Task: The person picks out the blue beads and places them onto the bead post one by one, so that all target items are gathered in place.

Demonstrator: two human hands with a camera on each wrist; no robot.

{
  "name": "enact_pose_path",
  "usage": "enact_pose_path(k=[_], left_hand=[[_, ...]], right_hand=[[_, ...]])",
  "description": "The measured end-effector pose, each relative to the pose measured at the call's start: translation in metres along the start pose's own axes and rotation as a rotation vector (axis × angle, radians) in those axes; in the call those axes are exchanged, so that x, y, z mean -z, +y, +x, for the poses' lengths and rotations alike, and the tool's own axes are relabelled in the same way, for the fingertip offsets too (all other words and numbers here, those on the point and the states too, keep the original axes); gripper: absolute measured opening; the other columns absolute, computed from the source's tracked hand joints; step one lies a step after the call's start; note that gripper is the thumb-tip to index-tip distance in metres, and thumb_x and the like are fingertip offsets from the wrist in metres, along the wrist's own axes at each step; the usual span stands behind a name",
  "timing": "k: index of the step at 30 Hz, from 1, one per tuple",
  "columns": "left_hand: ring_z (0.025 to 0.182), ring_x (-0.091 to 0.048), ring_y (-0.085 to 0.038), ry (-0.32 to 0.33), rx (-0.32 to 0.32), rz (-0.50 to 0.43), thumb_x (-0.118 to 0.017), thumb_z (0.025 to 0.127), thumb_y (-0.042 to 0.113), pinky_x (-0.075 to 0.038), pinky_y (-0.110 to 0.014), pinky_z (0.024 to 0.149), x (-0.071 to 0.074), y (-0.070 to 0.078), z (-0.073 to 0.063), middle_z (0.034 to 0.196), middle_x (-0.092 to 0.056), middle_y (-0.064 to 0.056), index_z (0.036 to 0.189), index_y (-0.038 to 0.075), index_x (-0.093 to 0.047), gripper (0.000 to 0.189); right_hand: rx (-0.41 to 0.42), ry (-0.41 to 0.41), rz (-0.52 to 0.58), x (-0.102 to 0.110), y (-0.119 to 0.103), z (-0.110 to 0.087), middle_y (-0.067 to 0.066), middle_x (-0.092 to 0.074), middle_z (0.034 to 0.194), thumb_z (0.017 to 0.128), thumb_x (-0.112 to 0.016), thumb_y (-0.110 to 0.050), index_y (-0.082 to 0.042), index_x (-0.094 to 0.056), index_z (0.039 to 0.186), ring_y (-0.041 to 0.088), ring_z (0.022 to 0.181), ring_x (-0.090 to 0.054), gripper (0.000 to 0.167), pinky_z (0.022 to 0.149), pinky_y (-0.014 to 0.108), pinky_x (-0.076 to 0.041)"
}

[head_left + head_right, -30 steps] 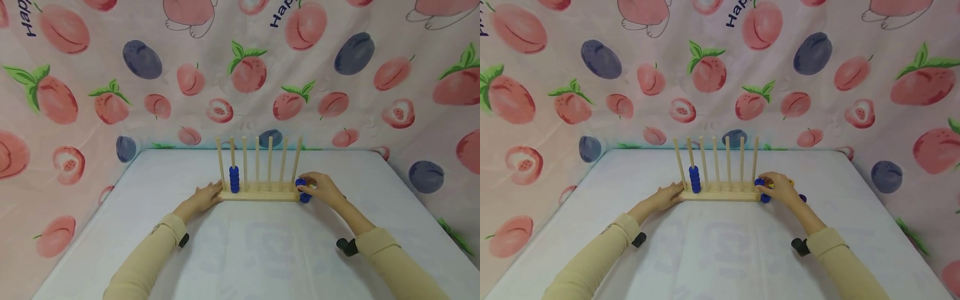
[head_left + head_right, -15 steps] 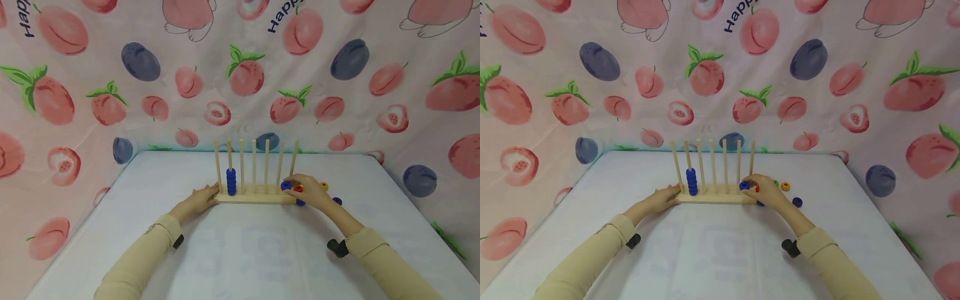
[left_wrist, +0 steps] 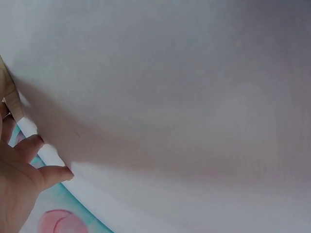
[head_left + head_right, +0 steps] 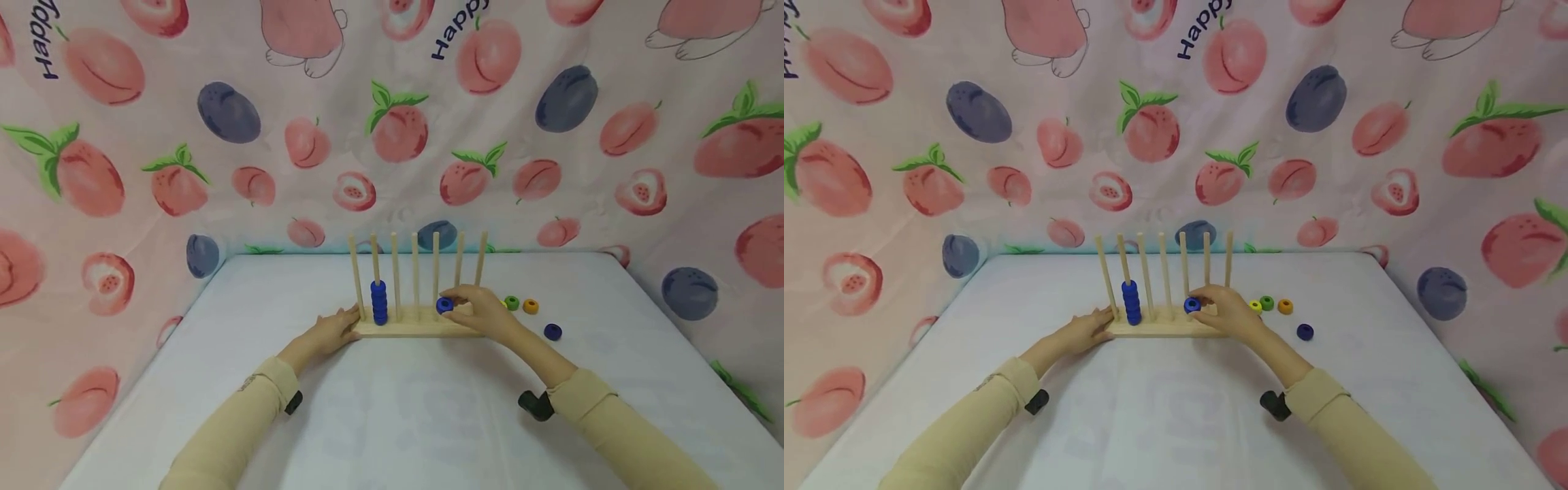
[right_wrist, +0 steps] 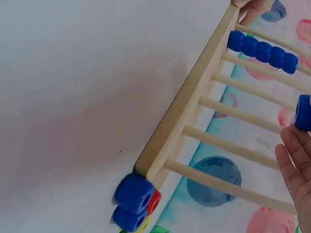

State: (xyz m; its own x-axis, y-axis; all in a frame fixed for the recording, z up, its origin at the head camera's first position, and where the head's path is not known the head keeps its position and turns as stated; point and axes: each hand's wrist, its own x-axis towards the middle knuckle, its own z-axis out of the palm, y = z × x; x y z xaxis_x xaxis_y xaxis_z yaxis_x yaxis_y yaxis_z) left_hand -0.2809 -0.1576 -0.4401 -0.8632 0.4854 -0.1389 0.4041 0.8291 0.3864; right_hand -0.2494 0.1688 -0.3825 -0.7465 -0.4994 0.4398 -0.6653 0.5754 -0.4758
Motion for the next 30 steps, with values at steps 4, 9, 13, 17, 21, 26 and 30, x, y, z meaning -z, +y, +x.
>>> enact_pose_path(k=[4,9,13,17,21,26,30], left_hand=[[0.135,-0.029,-0.048,0.009,0.014,0.005,-0.053,0.096,0.029,-0.019,-0.077,0.099,-0.002,-0.002,-0.003,0.155,-0.023,-0.013,0.144,0.001,-0.035,0.059],[0.134,-0.030,-0.049,0.012,-0.020,0.015,-0.052,0.096,0.031,-0.021,-0.077,0.098,-0.002,-0.002,-0.001,0.154,-0.024,-0.013,0.144,0.002,-0.036,0.058],[0.136,-0.029,-0.048,0.004,-0.005,0.022,-0.051,0.096,0.032,-0.021,-0.076,0.100,0.000,0.000,0.001,0.155,-0.023,-0.012,0.145,0.003,-0.034,0.059],[0.135,-0.028,-0.049,-0.002,0.010,0.020,-0.051,0.096,0.032,-0.020,-0.076,0.100,0.002,0.000,0.001,0.154,-0.023,-0.013,0.144,0.003,-0.035,0.058],[0.135,-0.028,-0.049,0.001,0.017,0.017,-0.051,0.096,0.033,-0.020,-0.076,0.100,0.003,-0.001,0.001,0.154,-0.023,-0.013,0.144,0.003,-0.035,0.059],[0.135,-0.028,-0.049,0.005,0.012,0.008,-0.052,0.096,0.032,-0.020,-0.076,0.100,0.002,-0.001,0.002,0.154,-0.023,-0.013,0.144,0.004,-0.035,0.059],[0.135,-0.029,-0.049,0.001,0.010,0.013,-0.053,0.095,0.032,-0.021,-0.077,0.099,0.002,0.000,0.003,0.154,-0.024,-0.013,0.144,0.004,-0.035,0.059]], right_hand=[[0.053,-0.006,0.025,-0.005,-0.008,0.006,0.018,-0.070,0.100,0.080,-0.072,-0.004,0.008,-0.063,0.110,0.027,0.086,-0.067,0.034,0.080,0.041,-0.056],[0.028,-0.003,0.016,-0.007,-0.013,0.011,0.016,-0.069,0.102,0.081,-0.072,-0.005,0.006,-0.063,0.112,0.025,0.087,-0.066,0.035,0.080,0.040,-0.056],[0.025,0.000,0.002,-0.008,-0.018,0.018,0.014,-0.069,0.105,0.082,-0.072,-0.009,0.003,-0.063,0.115,0.023,0.090,-0.065,0.036,0.081,0.040,-0.055],[0.026,0.002,0.016,-0.012,-0.025,0.024,0.015,-0.069,0.106,0.082,-0.072,-0.009,0.004,-0.063,0.115,0.024,0.090,-0.066,0.036,0.083,0.040,-0.055],[0.038,0.022,0.038,-0.015,-0.031,0.029,0.016,-0.069,0.107,0.082,-0.072,-0.007,0.005,-0.063,0.114,0.026,0.091,-0.066,0.035,0.082,0.041,-0.056],[0.045,0.054,0.057,-0.016,-0.039,0.037,0.017,-0.068,0.111,0.081,-0.072,-0.006,0.003,-0.063,0.116,0.025,0.092,-0.067,0.037,0.083,0.039,-0.056],[0.035,0.055,0.046,-0.017,-0.043,0.042,0.016,-0.068,0.111,0.083,-0.071,-0.008,0.003,-0.063,0.117,0.024,0.093,-0.067,0.037,0.084,0.037,-0.055]])
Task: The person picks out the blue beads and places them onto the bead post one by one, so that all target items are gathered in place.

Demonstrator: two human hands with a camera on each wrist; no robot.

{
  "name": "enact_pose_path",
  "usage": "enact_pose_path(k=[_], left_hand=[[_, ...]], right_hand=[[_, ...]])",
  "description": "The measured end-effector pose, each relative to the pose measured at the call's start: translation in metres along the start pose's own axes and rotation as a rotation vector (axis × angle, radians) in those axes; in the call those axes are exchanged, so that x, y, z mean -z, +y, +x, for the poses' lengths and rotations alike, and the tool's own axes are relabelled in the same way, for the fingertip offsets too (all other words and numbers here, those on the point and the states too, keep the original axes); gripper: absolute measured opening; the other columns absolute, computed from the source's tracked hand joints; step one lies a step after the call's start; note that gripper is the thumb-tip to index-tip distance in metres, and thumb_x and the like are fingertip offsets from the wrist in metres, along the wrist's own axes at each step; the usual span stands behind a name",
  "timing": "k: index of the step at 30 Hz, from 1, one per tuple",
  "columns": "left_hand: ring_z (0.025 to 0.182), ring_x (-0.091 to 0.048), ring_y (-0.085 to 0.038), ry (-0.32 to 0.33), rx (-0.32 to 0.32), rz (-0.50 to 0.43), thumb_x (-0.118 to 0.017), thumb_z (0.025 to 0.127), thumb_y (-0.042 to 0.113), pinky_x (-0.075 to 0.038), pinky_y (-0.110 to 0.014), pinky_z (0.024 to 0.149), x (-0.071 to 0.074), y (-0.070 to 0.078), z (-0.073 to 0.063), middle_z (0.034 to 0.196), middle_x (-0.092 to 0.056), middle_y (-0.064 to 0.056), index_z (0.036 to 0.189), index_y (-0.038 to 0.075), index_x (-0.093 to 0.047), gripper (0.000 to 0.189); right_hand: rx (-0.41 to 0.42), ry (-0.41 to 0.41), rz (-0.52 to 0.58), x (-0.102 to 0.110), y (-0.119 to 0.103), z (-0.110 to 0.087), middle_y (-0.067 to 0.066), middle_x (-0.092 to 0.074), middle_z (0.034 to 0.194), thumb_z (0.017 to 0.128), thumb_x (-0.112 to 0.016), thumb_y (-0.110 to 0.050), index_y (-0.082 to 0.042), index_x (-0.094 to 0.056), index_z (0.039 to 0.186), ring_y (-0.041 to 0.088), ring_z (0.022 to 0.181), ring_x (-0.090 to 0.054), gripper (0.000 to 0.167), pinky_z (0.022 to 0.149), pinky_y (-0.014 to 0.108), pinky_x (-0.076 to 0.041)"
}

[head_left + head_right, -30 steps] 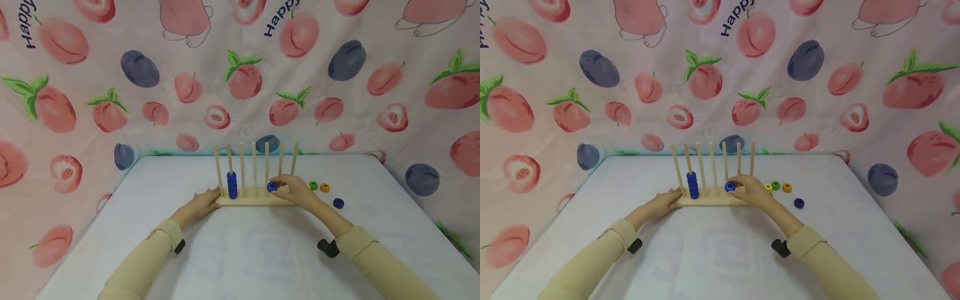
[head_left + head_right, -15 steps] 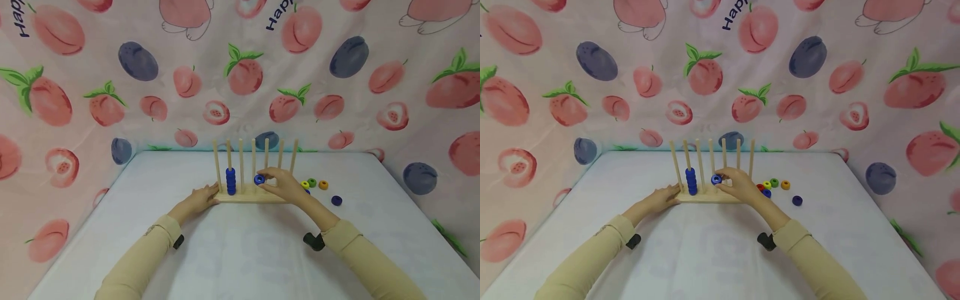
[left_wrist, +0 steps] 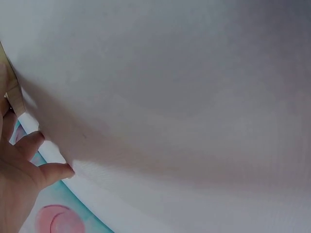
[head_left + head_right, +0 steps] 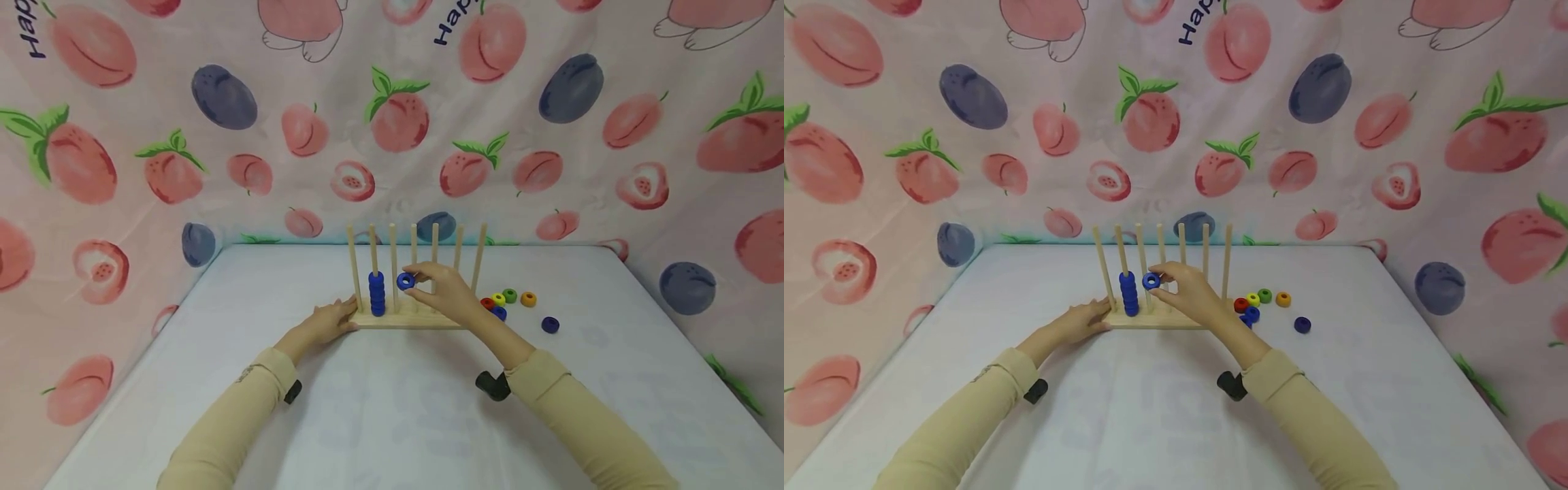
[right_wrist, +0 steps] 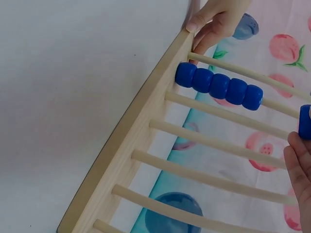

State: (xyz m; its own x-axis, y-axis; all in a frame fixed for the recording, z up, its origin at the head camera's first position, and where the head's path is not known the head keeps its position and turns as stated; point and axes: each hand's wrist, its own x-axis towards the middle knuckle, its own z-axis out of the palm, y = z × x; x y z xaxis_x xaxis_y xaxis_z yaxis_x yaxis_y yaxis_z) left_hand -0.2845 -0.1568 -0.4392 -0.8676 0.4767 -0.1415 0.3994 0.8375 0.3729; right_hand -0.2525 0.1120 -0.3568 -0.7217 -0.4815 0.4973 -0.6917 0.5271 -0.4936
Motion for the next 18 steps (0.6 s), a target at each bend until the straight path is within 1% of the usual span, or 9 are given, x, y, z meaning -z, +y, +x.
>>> enact_pose_path(k=[3,6,11,14,18], left_hand=[[0.135,-0.029,-0.048,-0.003,0.003,0.001,-0.053,0.095,0.033,-0.021,-0.077,0.099,0.000,-0.001,0.000,0.154,-0.023,-0.013,0.144,0.004,-0.035,0.060],[0.135,-0.029,-0.049,0.001,-0.006,-0.003,-0.053,0.095,0.034,-0.021,-0.077,0.098,0.000,-0.001,0.000,0.154,-0.023,-0.013,0.144,0.004,-0.035,0.060],[0.135,-0.029,-0.049,-0.007,-0.001,-0.003,-0.054,0.094,0.034,-0.022,-0.076,0.099,0.001,0.001,-0.001,0.153,-0.024,-0.015,0.144,0.004,-0.035,0.061],[0.135,-0.029,-0.049,-0.015,0.007,0.000,-0.054,0.095,0.033,-0.022,-0.076,0.099,0.002,0.003,-0.002,0.153,-0.024,-0.015,0.144,0.003,-0.035,0.061],[0.135,-0.029,-0.050,-0.009,0.002,0.005,-0.053,0.095,0.032,-0.022,-0.076,0.099,0.004,0.003,-0.001,0.153,-0.024,-0.015,0.143,0.002,-0.036,0.060]], right_hand=[[0.003,0.005,0.006,-0.002,-0.002,0.005,0.016,-0.068,0.111,0.083,-0.071,-0.008,0.004,-0.063,0.116,0.025,0.093,-0.067,0.036,0.085,0.039,-0.055],[0.023,0.028,0.011,-0.003,-0.004,0.009,0.017,-0.068,0.108,0.082,-0.071,-0.006,0.004,-0.063,0.115,0.026,0.092,-0.067,0.035,0.085,0.040,-0.055],[0.067,0.064,-0.014,-0.004,-0.007,0.014,0.016,-0.069,0.106,0.080,-0.073,-0.005,0.004,-0.063,0.114,0.024,0.089,-0.067,0.037,0.082,0.037,-0.056],[0.088,0.075,-0.023,-0.001,-0.010,0.016,0.016,-0.068,0.109,0.081,-0.073,-0.007,0.004,-0.063,0.116,0.025,0.093,-0.066,0.038,0.084,0.037,-0.056],[0.103,0.086,-0.019,0.004,-0.013,0.022,0.018,-0.067,0.113,0.083,-0.070,-0.006,0.004,-0.061,0.119,0.028,0.100,-0.065,0.039,0.088,0.040,-0.054]])
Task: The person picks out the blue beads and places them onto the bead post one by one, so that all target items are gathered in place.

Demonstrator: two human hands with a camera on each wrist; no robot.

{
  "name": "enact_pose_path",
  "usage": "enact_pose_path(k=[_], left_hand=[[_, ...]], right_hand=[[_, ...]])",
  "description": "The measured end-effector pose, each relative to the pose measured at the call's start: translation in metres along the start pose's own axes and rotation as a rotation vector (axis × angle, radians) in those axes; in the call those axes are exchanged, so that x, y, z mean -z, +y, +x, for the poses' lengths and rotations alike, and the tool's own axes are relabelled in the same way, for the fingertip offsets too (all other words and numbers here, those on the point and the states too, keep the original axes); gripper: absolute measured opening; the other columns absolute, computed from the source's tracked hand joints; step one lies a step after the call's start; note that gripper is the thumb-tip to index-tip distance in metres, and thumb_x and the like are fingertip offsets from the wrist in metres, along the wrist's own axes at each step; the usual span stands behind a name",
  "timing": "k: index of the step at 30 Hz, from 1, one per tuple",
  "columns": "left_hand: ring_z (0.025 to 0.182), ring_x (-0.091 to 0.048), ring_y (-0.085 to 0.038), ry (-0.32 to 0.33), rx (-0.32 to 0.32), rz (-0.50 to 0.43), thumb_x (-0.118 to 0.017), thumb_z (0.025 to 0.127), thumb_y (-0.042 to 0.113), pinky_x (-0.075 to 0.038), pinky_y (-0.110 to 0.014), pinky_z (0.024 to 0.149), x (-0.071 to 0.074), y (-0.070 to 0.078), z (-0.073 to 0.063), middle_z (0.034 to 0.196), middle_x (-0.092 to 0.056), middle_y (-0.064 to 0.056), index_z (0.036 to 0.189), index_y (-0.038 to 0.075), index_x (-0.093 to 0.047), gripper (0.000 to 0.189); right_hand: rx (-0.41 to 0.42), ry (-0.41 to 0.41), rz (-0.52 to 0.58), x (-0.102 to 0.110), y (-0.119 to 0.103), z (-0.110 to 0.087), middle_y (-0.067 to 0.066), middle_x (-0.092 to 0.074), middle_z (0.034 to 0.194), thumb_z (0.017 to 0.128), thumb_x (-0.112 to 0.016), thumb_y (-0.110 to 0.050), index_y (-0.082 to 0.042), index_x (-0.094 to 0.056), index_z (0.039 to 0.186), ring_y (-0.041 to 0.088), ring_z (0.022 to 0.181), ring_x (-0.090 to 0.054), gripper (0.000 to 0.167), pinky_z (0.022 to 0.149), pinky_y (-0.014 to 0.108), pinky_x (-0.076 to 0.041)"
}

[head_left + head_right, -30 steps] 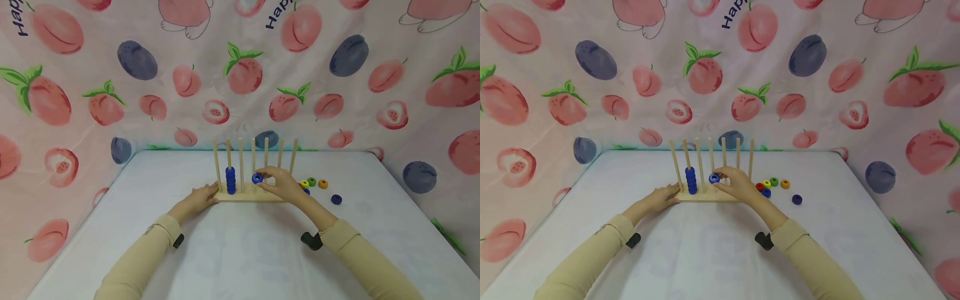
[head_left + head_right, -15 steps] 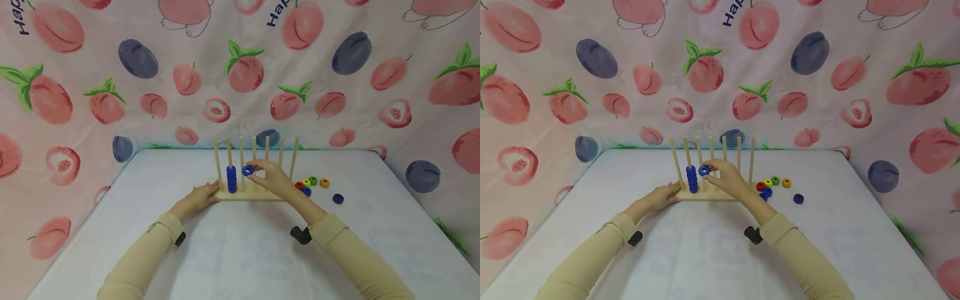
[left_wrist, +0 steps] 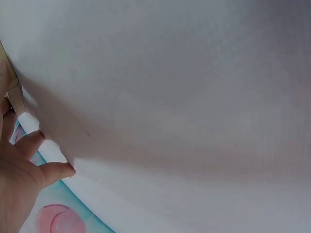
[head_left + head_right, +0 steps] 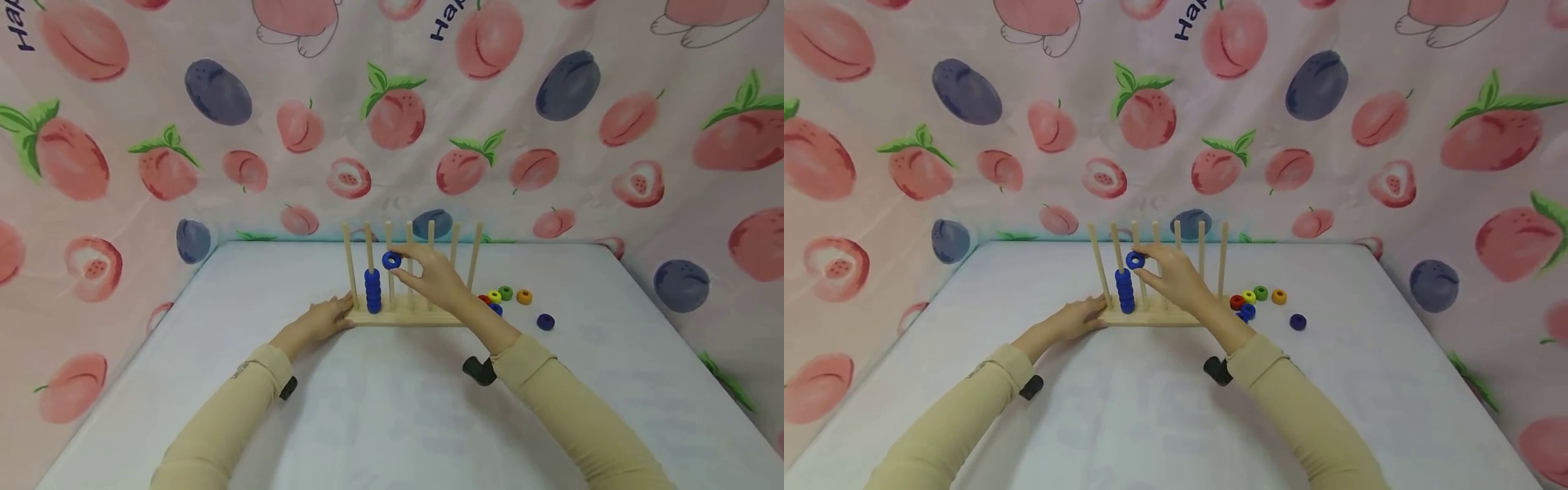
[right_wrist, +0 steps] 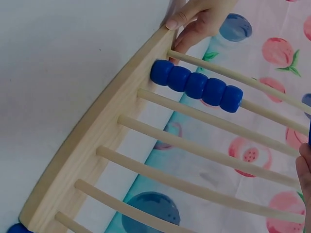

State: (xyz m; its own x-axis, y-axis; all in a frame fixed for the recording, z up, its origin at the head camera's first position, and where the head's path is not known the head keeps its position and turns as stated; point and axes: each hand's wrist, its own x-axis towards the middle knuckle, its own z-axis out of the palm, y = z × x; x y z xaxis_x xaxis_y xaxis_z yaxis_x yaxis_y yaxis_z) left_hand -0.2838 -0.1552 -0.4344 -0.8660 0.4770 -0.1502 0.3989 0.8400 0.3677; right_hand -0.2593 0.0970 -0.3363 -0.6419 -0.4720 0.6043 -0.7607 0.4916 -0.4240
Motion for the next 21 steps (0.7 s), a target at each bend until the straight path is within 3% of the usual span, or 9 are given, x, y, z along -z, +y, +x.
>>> enact_pose_path(k=[6,17,21], left_hand=[[0.135,-0.029,-0.050,0.000,-0.006,0.011,-0.053,0.095,0.033,-0.022,-0.076,0.098,0.000,-0.002,0.000,0.154,-0.024,-0.015,0.144,0.003,-0.035,0.060],[0.135,-0.028,-0.050,-0.002,0.000,0.011,-0.052,0.096,0.033,-0.022,-0.077,0.098,-0.003,-0.003,0.002,0.154,-0.023,-0.015,0.145,0.004,-0.035,0.060],[0.135,-0.028,-0.050,0.000,0.009,0.014,-0.052,0.096,0.033,-0.022,-0.076,0.099,-0.002,-0.002,0.001,0.154,-0.024,-0.014,0.145,0.004,-0.035,0.059]], right_hand=[[0.000,0.004,-0.016,0.002,-0.004,0.008,0.017,-0.066,0.116,0.085,-0.068,-0.009,0.003,-0.060,0.122,0.028,0.108,-0.064,0.039,0.092,0.039,-0.053],[0.075,0.052,-0.044,0.002,-0.009,0.026,0.020,-0.065,0.117,0.085,-0.068,-0.006,0.006,-0.061,0.117,0.031,0.113,-0.060,0.035,0.102,0.041,-0.046],[0.086,0.053,-0.063,0.002,-0.011,0.032,0.018,-0.065,0.118,0.086,-0.067,-0.007,0.004,-0.062,0.118,0.031,0.115,-0.059,0.035,0.100,0.041,-0.047]])
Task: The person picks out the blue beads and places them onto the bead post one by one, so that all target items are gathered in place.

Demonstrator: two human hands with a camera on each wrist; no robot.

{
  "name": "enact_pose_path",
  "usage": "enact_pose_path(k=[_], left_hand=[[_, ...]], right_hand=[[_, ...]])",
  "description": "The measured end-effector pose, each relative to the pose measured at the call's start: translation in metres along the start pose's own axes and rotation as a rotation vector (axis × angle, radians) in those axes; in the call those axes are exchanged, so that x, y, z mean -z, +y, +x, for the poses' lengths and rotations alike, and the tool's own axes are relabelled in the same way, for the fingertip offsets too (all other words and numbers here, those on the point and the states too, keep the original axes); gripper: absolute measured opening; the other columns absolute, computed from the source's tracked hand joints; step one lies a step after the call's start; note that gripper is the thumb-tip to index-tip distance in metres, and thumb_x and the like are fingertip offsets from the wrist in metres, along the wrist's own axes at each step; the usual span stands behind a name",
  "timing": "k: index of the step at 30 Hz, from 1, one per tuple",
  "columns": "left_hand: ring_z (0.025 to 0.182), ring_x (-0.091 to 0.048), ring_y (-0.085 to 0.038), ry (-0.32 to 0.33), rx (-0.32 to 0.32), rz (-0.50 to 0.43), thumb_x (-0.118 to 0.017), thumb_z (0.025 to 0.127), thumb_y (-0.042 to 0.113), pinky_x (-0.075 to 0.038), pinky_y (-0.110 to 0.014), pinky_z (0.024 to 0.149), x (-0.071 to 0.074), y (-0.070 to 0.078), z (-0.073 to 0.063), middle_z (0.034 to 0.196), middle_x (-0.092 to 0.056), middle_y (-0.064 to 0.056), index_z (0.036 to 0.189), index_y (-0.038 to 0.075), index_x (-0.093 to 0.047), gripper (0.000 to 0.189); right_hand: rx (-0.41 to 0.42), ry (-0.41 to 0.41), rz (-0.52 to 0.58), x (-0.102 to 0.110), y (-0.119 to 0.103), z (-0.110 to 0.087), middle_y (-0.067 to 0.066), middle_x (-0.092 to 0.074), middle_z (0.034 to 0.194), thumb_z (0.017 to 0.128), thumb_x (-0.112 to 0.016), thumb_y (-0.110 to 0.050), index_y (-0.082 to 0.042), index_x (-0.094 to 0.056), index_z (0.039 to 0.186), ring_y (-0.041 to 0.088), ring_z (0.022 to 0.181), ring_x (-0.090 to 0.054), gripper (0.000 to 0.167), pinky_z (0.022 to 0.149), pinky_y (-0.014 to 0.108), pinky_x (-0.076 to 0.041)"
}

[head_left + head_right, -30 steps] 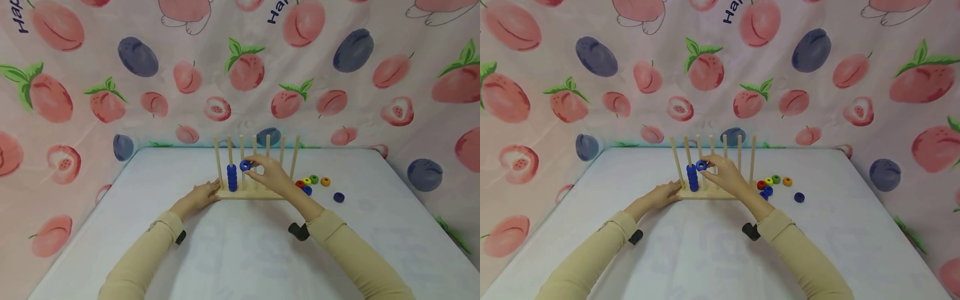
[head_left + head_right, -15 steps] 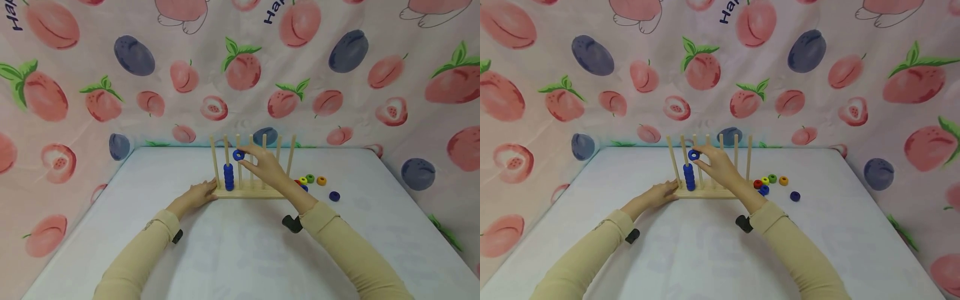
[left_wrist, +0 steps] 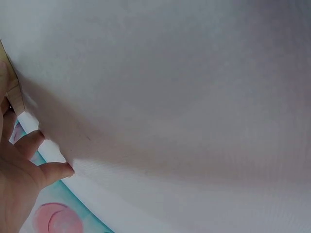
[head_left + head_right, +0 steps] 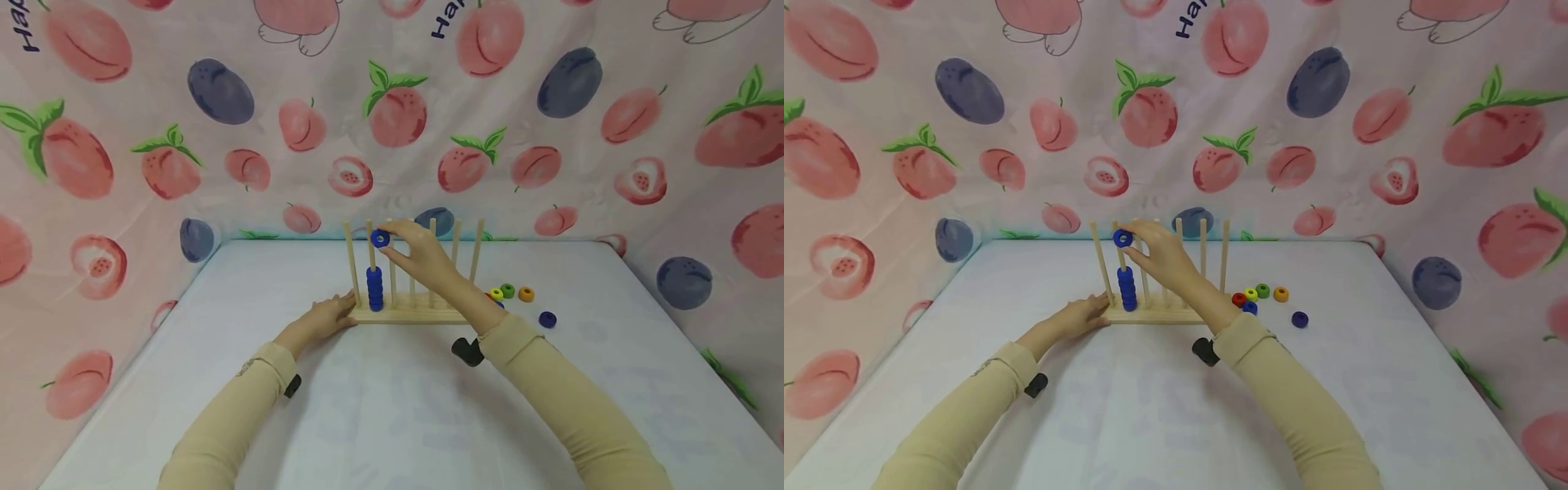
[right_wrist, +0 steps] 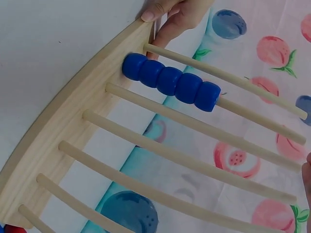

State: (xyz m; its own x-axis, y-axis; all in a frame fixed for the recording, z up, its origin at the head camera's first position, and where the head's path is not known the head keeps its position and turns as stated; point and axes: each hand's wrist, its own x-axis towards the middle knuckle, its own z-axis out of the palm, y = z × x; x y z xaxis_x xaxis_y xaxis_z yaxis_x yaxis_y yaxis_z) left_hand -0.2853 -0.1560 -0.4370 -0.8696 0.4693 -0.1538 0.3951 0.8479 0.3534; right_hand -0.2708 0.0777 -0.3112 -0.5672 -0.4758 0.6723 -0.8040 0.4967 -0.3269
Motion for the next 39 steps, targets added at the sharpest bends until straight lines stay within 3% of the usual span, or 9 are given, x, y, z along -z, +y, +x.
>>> enact_pose_path(k=[17,34,39], left_hand=[[0.136,-0.027,-0.050,0.001,0.001,0.002,-0.051,0.096,0.032,-0.020,-0.077,0.100,0.001,-0.001,-0.001,0.155,-0.023,-0.014,0.145,0.003,-0.034,0.059],[0.136,-0.026,-0.048,-0.022,0.002,0.006,-0.051,0.096,0.033,-0.021,-0.076,0.099,0.003,-0.002,-0.001,0.154,-0.021,-0.015,0.145,0.003,-0.033,0.060],[0.137,-0.026,-0.048,-0.035,-0.005,-0.008,-0.052,0.096,0.033,-0.021,-0.076,0.100,0.004,-0.001,0.000,0.154,-0.022,-0.015,0.145,0.004,-0.033,0.061]], right_hand=[[-0.067,0.021,-0.077,-0.004,0.000,0.022,0.015,-0.063,0.123,0.088,-0.066,-0.010,0.001,-0.059,0.123,0.028,0.118,-0.057,0.037,0.102,0.036,-0.046],[-0.165,-0.070,0.090,-0.008,0.008,0.043,0.017,-0.064,0.119,0.089,-0.065,-0.014,0.003,-0.058,0.125,0.027,0.109,-0.061,0.040,0.095,0.035,-0.050],[-0.198,-0.105,0.082,-0.006,0.008,0.045,0.017,-0.065,0.118,0.089,-0.065,-0.014,0.003,-0.059,0.123,0.027,0.107,-0.062,0.039,0.092,0.034,-0.052]])
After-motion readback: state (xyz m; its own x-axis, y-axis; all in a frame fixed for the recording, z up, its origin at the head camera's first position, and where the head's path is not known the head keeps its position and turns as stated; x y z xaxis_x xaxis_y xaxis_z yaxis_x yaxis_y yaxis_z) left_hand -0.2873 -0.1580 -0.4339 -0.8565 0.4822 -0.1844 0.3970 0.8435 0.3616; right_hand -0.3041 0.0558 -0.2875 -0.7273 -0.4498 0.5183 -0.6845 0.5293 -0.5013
